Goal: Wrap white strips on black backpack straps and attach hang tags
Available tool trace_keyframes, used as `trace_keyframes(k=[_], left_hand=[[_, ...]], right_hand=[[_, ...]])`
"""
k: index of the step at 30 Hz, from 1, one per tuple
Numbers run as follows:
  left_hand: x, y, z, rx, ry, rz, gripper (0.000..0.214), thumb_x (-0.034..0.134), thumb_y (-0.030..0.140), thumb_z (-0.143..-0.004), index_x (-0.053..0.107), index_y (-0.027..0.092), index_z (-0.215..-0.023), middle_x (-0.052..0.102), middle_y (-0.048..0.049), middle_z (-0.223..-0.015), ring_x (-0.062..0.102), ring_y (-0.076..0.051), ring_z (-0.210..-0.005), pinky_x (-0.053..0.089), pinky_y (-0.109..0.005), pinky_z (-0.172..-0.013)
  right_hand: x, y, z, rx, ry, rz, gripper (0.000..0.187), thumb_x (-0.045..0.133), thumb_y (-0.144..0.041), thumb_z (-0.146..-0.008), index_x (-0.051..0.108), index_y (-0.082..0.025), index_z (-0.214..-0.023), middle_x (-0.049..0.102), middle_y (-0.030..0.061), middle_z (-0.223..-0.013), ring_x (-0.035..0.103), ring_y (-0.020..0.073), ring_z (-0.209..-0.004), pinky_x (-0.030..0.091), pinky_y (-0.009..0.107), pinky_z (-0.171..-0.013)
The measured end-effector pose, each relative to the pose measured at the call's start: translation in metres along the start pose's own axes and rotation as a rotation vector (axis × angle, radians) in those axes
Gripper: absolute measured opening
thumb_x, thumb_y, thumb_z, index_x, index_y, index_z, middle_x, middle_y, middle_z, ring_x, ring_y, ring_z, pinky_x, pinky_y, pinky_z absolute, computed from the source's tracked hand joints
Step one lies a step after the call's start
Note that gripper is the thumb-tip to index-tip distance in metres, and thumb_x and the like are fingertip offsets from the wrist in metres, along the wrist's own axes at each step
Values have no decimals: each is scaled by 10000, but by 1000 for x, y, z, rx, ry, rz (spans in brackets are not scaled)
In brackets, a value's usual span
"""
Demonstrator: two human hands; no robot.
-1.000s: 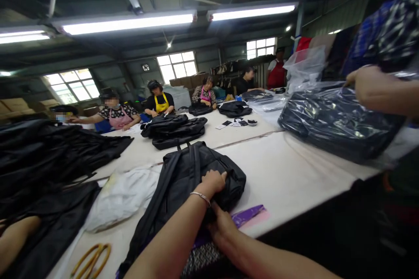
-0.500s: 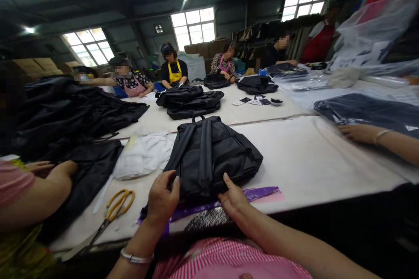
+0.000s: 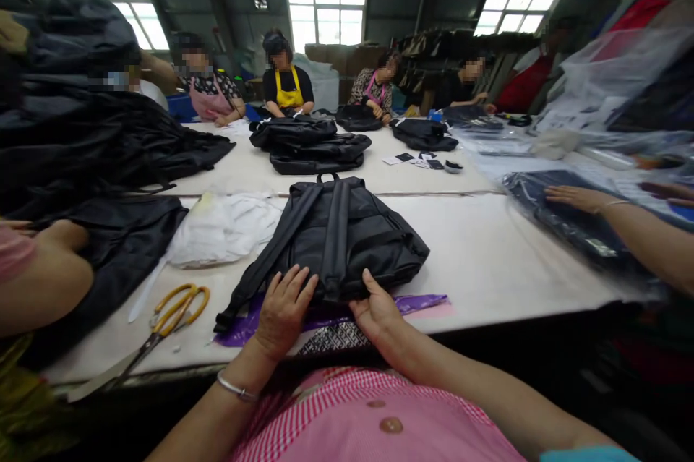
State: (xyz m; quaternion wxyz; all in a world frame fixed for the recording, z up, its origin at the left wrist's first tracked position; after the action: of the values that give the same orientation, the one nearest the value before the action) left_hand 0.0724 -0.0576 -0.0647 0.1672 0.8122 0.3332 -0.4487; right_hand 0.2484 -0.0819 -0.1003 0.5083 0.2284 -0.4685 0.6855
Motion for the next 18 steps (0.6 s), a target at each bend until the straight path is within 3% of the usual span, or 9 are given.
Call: trace_keyframes(k=[4,6,8,10,14,16,18], left_hand=[[11,-13,12,103,-17,16,460,450,103,-889,590,278,-1291,590,-94,-1336,489,-302,-1292,329,-560,-1079],[12,-18,14,132,-32,18,448,453,103,-884,614,282,-1263,598,-92,-1325,496,-293,-1287,324,-556,-1087],[12,-22,15,154,-48,22,444,451,103,-881,629,293,-1241,606,-87,-1315,500,-285,-1285,319,-553,-1092],[11,-24,14,168,-58,31,443,445,100,-882,640,303,-1223,617,-79,-1302,508,-283,-1277,315,-558,-1092],[7,-25,11,191,-54,39,448,426,89,-885,642,297,-1217,628,-73,-1288,528,-290,-1255,319,-565,-1081],[6,-25,13,193,-65,32,468,409,81,-888,624,293,-1245,617,-78,-1302,513,-290,-1270,315,-563,-1084],[7,-25,16,177,-122,36,498,404,76,-889,584,303,-1293,585,-79,-1343,484,-272,-1300,304,-543,-1101]], right_hand=[[-24,5,11,164,9,206,313,580,-349,-897,568,-129,-1119,696,133,-1101,688,196,-987,556,365,-882],[-29,0,26,277,-48,450,266,564,-319,-888,578,-105,-1045,696,154,-1052,706,198,-905,567,362,-829],[-23,-17,43,300,-144,812,214,556,-269,-864,589,-107,-999,705,129,-963,710,194,-789,579,357,-743],[-3,-45,52,101,-297,1255,199,531,-270,-872,619,-128,-980,705,94,-898,689,185,-757,570,350,-723],[43,-91,49,-659,-690,1917,307,449,-328,-949,670,-152,-1070,679,123,-1101,600,215,-1074,439,384,-992],[39,-96,31,-787,-779,2148,360,474,-338,-945,627,-154,-1213,602,145,-1288,493,263,-1250,335,448,-1083],[22,-96,12,-779,-751,2333,483,534,-369,-916,522,-182,-1362,453,144,-1460,349,311,-1376,235,521,-1125]])
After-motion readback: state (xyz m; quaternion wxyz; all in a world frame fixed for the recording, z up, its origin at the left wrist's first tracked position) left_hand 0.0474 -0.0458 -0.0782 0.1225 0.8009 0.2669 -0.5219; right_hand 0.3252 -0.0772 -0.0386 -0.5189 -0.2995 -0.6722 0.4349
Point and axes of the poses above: each hand's wrist, its own z-axis away from the middle knuckle, its own x-axis out of the palm, y = z × x, the point moved 5 cm from there along -z, towards the middle knuckle
